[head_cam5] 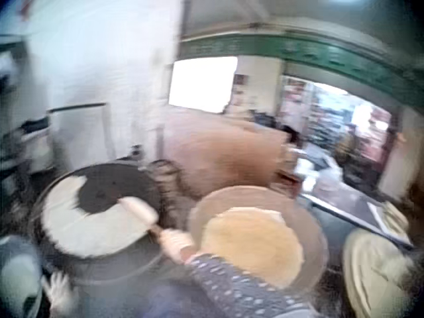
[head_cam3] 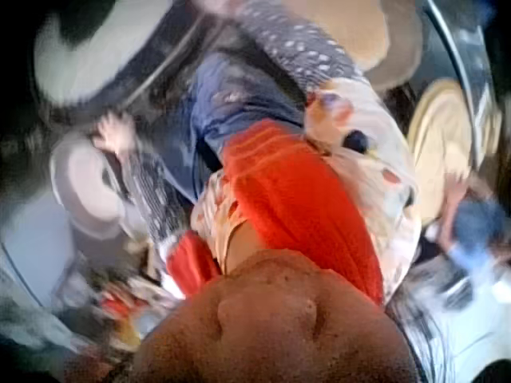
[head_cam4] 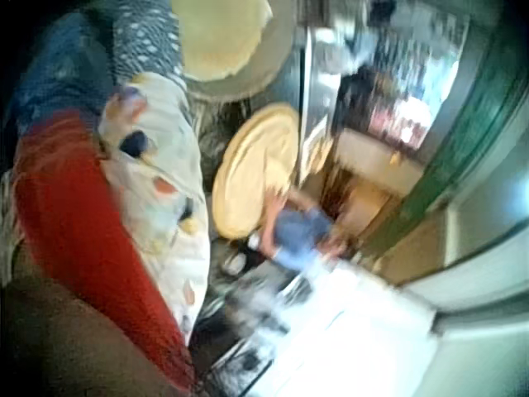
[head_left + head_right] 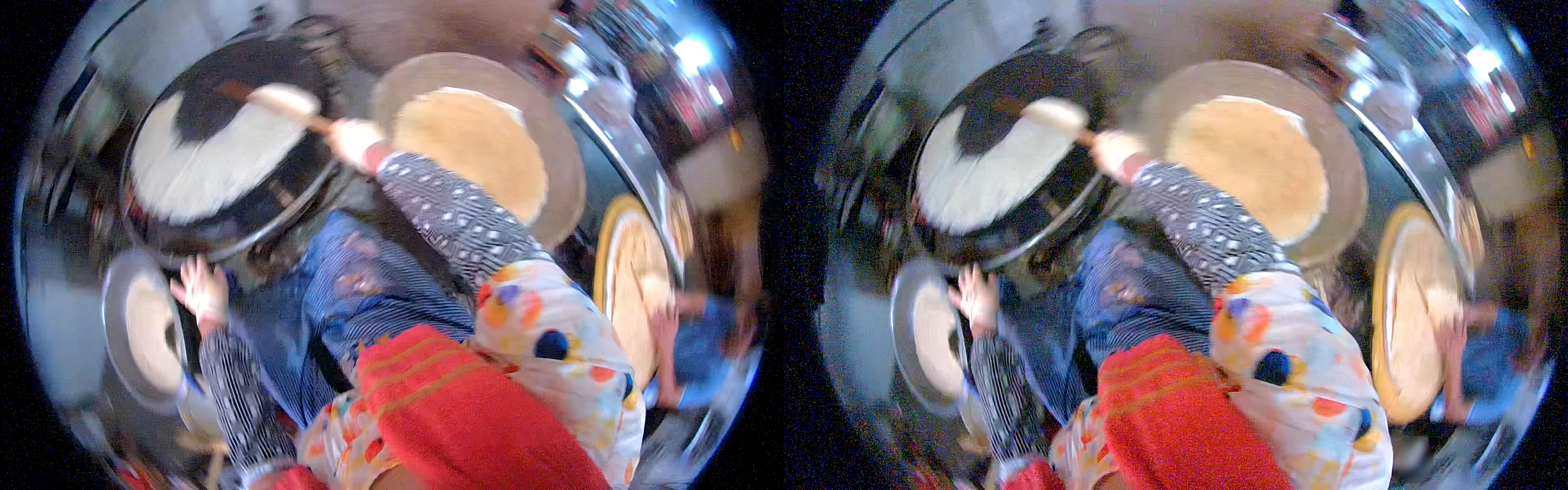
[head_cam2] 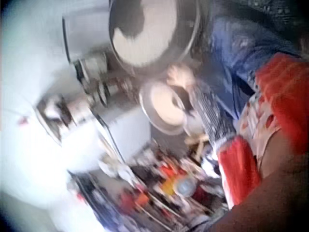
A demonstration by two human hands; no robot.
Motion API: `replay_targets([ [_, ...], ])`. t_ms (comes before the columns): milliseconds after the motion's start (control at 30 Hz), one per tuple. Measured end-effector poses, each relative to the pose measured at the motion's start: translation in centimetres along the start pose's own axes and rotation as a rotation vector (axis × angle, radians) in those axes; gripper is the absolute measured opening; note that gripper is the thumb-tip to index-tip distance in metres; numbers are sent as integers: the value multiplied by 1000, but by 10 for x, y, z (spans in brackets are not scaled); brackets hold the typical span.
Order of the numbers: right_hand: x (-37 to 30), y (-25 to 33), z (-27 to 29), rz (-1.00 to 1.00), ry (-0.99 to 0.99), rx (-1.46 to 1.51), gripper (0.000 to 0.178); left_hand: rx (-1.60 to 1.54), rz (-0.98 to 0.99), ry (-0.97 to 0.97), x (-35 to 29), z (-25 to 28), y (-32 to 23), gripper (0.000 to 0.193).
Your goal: The person prepares flatbread by pouring batter onto a circular griddle, spreading it thin using a wooden stick, flipping it with a blue spatula, and then stacking the finished flatbreads onto a plate.
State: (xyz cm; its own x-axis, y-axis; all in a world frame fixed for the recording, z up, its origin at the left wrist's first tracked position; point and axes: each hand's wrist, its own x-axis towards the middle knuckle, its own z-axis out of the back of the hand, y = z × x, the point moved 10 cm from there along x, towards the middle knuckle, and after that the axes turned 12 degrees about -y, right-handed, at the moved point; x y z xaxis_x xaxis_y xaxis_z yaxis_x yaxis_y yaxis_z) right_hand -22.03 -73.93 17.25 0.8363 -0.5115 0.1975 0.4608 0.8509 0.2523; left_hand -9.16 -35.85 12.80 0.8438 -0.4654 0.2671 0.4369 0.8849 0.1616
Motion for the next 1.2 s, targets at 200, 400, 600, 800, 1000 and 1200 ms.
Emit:
replay_targets([
  [200, 5, -53, -22, -145, -28, -4, 32, -38, -213, -26, -21, 8, -80, 57],
  [400, 6, -24, -29, -3, -33, -6, 30, 51, -200, -50, -24, 10, -58, 59],
  [600, 13, 6, -14, 47, -108, 59, 31, 26, -185, -88, -19, -5, -27, 54],
  [800, 19, -51, -24, -47, -167, -121, 27, -10, -146, -47, -6, -16, -34, 55],
  [1000, -22, 8, -42, 99, 15, 6, 34, 47, -13, 44, -7, -27, 10, 56],
  [1200, 4, -15, -16, 32, -83, -42, 35, 37, 26, 42, 2, -35, 25, 51],
])
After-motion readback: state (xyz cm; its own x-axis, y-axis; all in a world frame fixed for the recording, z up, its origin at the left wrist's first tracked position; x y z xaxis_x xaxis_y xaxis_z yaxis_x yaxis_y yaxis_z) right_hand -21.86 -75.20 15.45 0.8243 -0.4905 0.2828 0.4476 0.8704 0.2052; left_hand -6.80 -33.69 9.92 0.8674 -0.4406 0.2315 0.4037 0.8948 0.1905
